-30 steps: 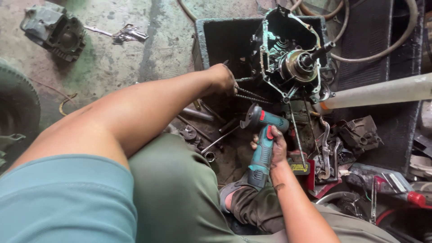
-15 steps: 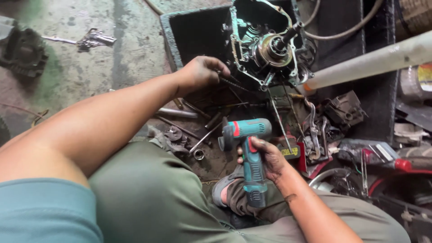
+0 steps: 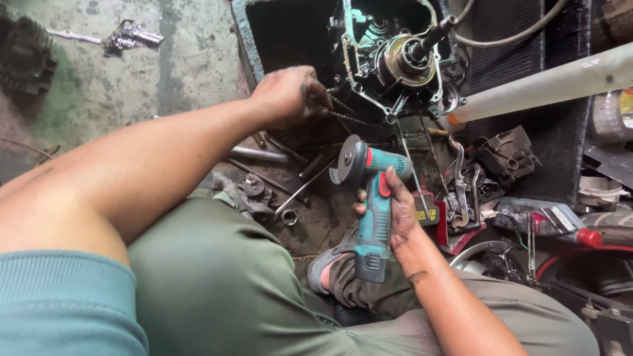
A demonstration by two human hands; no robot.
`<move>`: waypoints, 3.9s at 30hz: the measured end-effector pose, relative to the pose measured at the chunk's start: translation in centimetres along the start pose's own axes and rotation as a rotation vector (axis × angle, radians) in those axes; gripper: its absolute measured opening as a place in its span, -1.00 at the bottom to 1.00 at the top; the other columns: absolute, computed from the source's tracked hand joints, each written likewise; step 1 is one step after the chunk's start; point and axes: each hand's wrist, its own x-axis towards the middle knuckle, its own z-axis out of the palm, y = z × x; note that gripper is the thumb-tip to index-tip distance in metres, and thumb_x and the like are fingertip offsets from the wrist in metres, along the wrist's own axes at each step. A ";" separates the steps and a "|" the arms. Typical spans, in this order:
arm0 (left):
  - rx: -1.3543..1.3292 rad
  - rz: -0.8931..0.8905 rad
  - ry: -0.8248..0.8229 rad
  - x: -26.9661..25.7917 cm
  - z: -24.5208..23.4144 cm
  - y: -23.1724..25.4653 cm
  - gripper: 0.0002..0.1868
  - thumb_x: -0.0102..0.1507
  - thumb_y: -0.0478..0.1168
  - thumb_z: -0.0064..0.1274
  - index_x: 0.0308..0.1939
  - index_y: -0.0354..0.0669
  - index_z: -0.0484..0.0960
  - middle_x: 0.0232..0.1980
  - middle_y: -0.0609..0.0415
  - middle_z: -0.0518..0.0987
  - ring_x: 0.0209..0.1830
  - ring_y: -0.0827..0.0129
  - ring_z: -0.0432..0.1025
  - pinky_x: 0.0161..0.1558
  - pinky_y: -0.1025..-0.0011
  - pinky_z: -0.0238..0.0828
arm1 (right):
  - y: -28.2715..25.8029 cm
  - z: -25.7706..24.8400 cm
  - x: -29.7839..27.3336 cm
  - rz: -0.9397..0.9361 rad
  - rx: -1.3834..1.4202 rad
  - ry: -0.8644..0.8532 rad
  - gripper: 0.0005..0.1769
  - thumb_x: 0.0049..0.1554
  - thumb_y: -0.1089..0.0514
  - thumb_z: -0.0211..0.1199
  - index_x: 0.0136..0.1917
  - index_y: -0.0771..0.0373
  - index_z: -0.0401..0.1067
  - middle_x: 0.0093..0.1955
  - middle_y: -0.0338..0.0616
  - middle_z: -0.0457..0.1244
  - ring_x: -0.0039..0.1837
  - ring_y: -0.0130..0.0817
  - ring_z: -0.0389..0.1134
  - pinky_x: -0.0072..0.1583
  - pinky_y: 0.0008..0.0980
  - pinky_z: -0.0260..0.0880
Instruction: Disassembling, grinding, and cleaning components of a motorcycle engine crankshaft assembly.
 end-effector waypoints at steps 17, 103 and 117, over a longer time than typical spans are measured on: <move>0.194 0.347 0.141 0.7 1.4 -3.4 -0.81 0.13 -0.05 0.24 -0.20 0.41 0.80 -0.01 0.25 0.56 0.22 0.24 0.36 0.08 0.12 0.16 | 0.7 0.4 3.7 0.016 -0.004 -0.133 -0.30 0.14 -0.41 0.29 0.23 0.20 0.38 -0.20 -0.09 0.28 -0.22 -0.18 0.31 -0.03 -0.14 0.34; 0.302 0.358 -0.022 -0.2 0.7 -3.8 -0.84 0.14 0.09 0.24 -0.23 0.39 0.79 -0.14 0.43 0.60 0.09 0.42 0.40 0.14 0.17 0.13 | 0.9 1.6 4.4 -0.095 -0.018 -0.134 -0.44 0.17 -0.35 0.28 0.08 0.16 0.41 -0.21 -0.09 0.27 -0.20 -0.20 0.31 -0.05 -0.17 0.36; 0.367 0.387 0.042 0.2 0.0 -3.8 -0.90 0.17 0.02 0.18 -0.26 0.38 0.76 -0.15 0.36 0.59 0.05 0.40 0.43 0.10 0.10 0.15 | 1.1 -0.6 3.3 -0.116 0.081 -0.214 -0.47 0.26 -0.25 0.30 0.22 0.21 0.41 -0.02 -0.10 0.37 -0.11 -0.25 0.37 -0.09 -0.22 0.35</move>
